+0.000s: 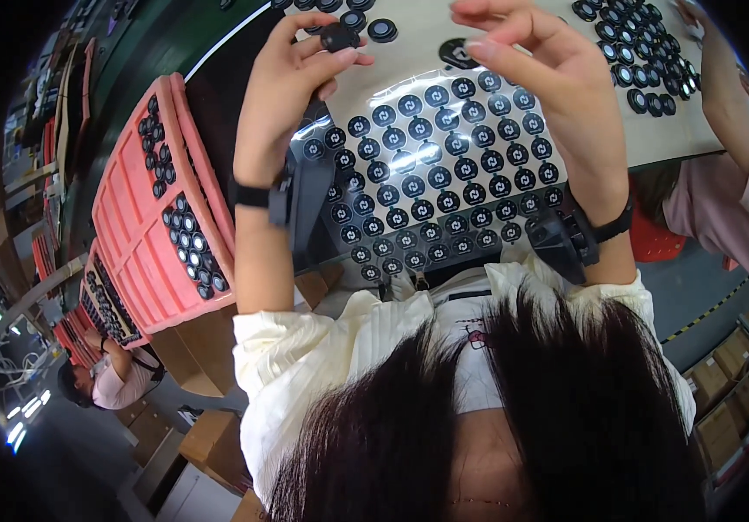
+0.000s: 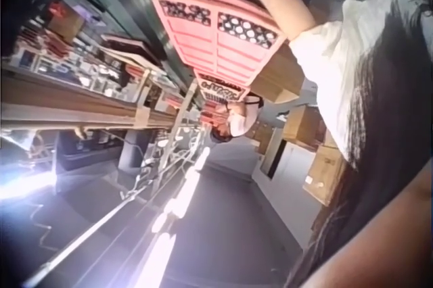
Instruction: The person picks up a round black device from a pink tray, peels a circular sticker from a sheet, and applies it to the device. They then place the finished item onto the table and repeat the process.
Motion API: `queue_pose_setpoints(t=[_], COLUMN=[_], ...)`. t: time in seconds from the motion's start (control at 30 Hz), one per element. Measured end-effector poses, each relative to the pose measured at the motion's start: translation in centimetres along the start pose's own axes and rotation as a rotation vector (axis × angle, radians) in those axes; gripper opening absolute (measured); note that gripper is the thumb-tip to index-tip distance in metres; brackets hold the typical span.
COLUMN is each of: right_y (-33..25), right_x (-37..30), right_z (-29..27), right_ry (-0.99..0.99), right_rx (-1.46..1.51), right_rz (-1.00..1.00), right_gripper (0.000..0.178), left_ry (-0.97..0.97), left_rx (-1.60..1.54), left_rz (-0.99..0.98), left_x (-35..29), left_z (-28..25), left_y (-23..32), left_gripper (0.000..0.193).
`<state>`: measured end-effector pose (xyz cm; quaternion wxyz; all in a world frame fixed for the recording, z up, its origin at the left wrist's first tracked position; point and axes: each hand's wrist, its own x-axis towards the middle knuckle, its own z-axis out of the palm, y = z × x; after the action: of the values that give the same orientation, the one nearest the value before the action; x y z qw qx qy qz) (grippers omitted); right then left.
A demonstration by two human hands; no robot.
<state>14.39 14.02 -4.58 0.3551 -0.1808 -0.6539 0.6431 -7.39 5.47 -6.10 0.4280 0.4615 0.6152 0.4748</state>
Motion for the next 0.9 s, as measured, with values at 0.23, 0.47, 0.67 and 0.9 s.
queue_pose_setpoints(t=[0.23, 0.47, 0.67, 0.9], right_y=[-5.2, -6.3, -5.6, -5.8], right_x=[1.6, 1.5, 0.9, 0.7], right_z=[3.4, 4.1, 4.4, 4.8], right_ry=[-0.148, -0.229, -0.286, -0.235], right_rx=[0.368, 0.466, 0.32, 0.325], right_rz=[0.261, 0.32, -0.029, -0.061], right_gripper=[0.011, 0.009, 0.008, 0.008], left_ry=[0.322, 0.491, 0.561, 0.595], left_rx=[-0.047, 0.287, 0.395, 0.331], left_rz=[0.148, 0.377, 0.481, 0.516], left_x=[-5.9, -7.0, -7.5, -7.3], left_z=[4.7, 6.2, 6.6, 7.2], left_y=[6.3, 8.2, 8.2, 8.4], left_gripper=[0.035, 0.039, 0.04, 0.039])
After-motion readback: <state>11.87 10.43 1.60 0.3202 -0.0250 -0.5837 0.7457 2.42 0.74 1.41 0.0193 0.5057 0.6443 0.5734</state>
